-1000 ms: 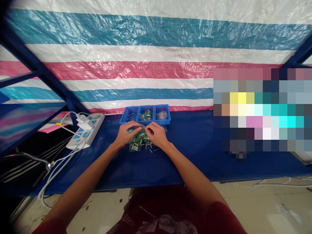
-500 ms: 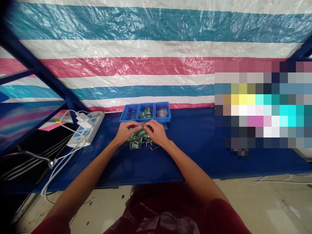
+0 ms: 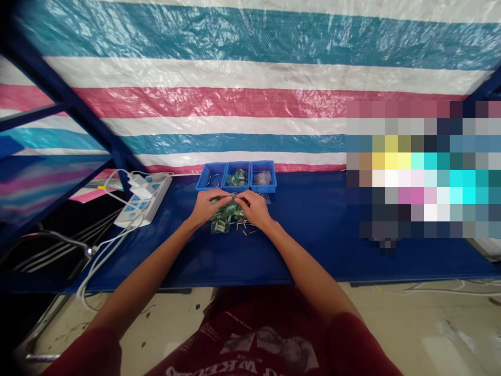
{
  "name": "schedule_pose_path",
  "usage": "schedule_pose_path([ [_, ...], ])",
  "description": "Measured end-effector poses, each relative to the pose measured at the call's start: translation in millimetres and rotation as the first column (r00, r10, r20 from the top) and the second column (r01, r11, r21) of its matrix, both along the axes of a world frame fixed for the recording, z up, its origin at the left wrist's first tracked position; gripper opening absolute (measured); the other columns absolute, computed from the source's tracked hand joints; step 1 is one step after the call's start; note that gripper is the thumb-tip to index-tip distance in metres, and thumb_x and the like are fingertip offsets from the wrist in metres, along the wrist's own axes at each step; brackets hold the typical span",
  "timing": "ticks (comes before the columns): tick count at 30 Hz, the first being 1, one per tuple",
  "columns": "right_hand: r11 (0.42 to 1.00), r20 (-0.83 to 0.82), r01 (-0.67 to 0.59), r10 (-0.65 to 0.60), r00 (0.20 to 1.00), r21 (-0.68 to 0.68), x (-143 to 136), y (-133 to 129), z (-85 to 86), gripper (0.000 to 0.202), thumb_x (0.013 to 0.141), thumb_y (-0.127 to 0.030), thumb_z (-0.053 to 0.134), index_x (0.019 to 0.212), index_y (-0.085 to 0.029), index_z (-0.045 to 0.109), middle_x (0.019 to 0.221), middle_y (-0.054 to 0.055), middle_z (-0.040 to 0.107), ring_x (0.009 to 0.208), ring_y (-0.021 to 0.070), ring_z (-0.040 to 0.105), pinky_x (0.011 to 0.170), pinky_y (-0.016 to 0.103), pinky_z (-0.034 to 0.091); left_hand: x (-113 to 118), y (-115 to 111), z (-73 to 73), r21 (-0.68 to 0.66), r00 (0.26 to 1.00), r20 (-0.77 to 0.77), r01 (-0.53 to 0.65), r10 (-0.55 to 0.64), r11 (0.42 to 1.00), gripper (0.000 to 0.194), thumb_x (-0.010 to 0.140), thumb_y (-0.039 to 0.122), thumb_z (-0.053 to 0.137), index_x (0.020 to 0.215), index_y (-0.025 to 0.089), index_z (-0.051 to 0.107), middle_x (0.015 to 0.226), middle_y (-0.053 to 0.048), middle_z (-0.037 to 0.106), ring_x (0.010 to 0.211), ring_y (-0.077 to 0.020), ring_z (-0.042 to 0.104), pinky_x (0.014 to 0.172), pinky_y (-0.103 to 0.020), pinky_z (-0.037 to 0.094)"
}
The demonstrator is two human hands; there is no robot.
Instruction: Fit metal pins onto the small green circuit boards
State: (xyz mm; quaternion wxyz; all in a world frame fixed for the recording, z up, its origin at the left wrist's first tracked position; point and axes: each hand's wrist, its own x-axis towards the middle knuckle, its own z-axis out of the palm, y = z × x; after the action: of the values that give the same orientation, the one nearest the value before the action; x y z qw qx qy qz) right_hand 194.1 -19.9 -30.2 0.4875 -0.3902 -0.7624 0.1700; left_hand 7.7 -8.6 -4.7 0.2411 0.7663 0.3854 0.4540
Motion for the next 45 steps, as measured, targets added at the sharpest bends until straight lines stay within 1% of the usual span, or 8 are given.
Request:
schedule_pose_path([
  [9, 1.000, -0.038, 0.009, -0.010, 0.999, -0.017, 0, -3, 2.4, 0.032, 0.094, -0.044, 0.049, 0.083, -0.019, 0.065, 0.074, 0.003, 0.061, 0.066, 0.0151, 0.055, 0.064, 0.026, 0.043, 6, -2, -4.8, -0.160, 0.972, 0.233, 0.013, 0.025, 0.987, 0.033, 0.077, 0.046, 0.072, 0.081, 0.013, 0.075, 0.072, -0.007, 0.074, 0.064, -0.0195, 0.069, 0.061, -0.030, 0.058],
  [19, 0.999, -0.016, 0.006, -0.005, 1.000, 0.052, 3, -4, 4.5, 0.027, 0.095, -0.036, 0.047, 0.079, -0.020, 0.062, 0.071, 0.003, 0.056, 0.062, 0.0143, 0.051, 0.060, 0.027, 0.041, 5, -1, 25.4, 0.056, 0.979, -0.193, 0.080, -0.068, 0.995, 0.026, 0.089, 0.040, 0.060, 0.086, 0.019, 0.074, 0.087, -0.005, 0.073, 0.080, -0.0171, 0.066, 0.068, -0.027, 0.053],
  [29, 1.000, -0.083, 0.000, 0.001, 0.997, 0.013, -1, -5, 5.9, 0.028, 0.095, -0.043, 0.048, 0.089, -0.020, 0.064, 0.089, 0.006, 0.061, 0.068, 0.0142, 0.054, 0.063, 0.027, 0.045, -2, -4, 4.4, 0.124, 1.000, -0.015, -0.025, 0.027, 0.992, 0.026, 0.083, 0.042, 0.068, 0.075, 0.018, 0.073, 0.075, -0.005, 0.072, 0.068, -0.0169, 0.065, 0.066, -0.029, 0.051],
  [35, 0.995, -0.039, -0.058, 0.054, 0.998, -0.083, 0, -4, 8.8, 0.031, 0.093, -0.042, 0.050, 0.081, -0.018, 0.065, 0.073, 0.004, 0.062, 0.063, 0.0152, 0.055, 0.063, 0.028, 0.044, -7, -4, 8.0, 0.087, 0.998, -0.012, -0.056, 0.057, 0.995, 0.031, 0.085, 0.045, 0.064, 0.073, 0.017, 0.071, 0.070, -0.004, 0.070, 0.064, -0.0161, 0.062, 0.065, -0.029, 0.049],
  [37, 0.953, -0.108, -0.156, 0.132, 0.985, -0.261, 1, -3, 11.8, 0.030, 0.090, -0.044, 0.053, 0.077, -0.018, 0.064, 0.066, 0.002, 0.062, 0.057, 0.0141, 0.056, 0.058, 0.027, 0.044, -8, -4, 10.1, 0.056, 0.999, -0.011, -0.043, 0.044, 0.997, 0.033, 0.089, 0.045, 0.058, 0.078, 0.017, 0.072, 0.077, -0.005, 0.071, 0.068, -0.0166, 0.063, 0.066, -0.028, 0.049],
  [40, 0.760, -0.330, -0.369, 0.214, 0.919, -0.535, 4, 2, 16.8, 0.030, 0.081, -0.047, 0.063, 0.073, -0.018, 0.063, 0.060, 0.000, 0.063, 0.047, 0.0123, 0.055, 0.045, 0.024, 0.041, -10, -4, 12.3, 0.080, 0.991, -0.001, -0.133, 0.134, 0.988, 0.033, 0.093, 0.043, 0.051, 0.085, 0.017, 0.072, 0.087, -0.006, 0.071, 0.079, -0.0179, 0.064, 0.068, -0.027, 0.050],
  [42, 0.693, -0.498, -0.417, 0.095, 0.862, -0.589, 8, 8, 20.3, 0.029, 0.075, -0.046, 0.070, 0.074, -0.018, 0.064, 0.062, 0.001, 0.065, 0.047, 0.0124, 0.057, 0.042, 0.023, 0.042, -11, -3, 12.4, 0.133, 0.974, 0.001, -0.227, 0.229, 0.965, 0.033, 0.093, 0.042, 0.051, 0.085, 0.018, 0.071, 0.088, -0.006, 0.071, 0.082, -0.0183, 0.064, 0.069, -0.027, 0.050],
  [45, 0.718, -0.677, -0.356, -0.214, 0.705, -0.598, 17, 16, 25.0, 0.027, 0.077, -0.043, 0.069, 0.085, -0.018, 0.064, 0.074, 0.005, 0.072, 0.054, 0.0127, 0.063, 0.049, 0.023, 0.050, -11, -1, 9.9, 0.189, 0.959, -0.012, -0.277, 0.285, 0.942, 0.031, 0.093, 0.039, 0.050, 0.084, 0.018, 0.071, 0.087, -0.006, 0.070, 0.080, -0.0177, 0.063, 0.069, -0.027, 0.049],
])
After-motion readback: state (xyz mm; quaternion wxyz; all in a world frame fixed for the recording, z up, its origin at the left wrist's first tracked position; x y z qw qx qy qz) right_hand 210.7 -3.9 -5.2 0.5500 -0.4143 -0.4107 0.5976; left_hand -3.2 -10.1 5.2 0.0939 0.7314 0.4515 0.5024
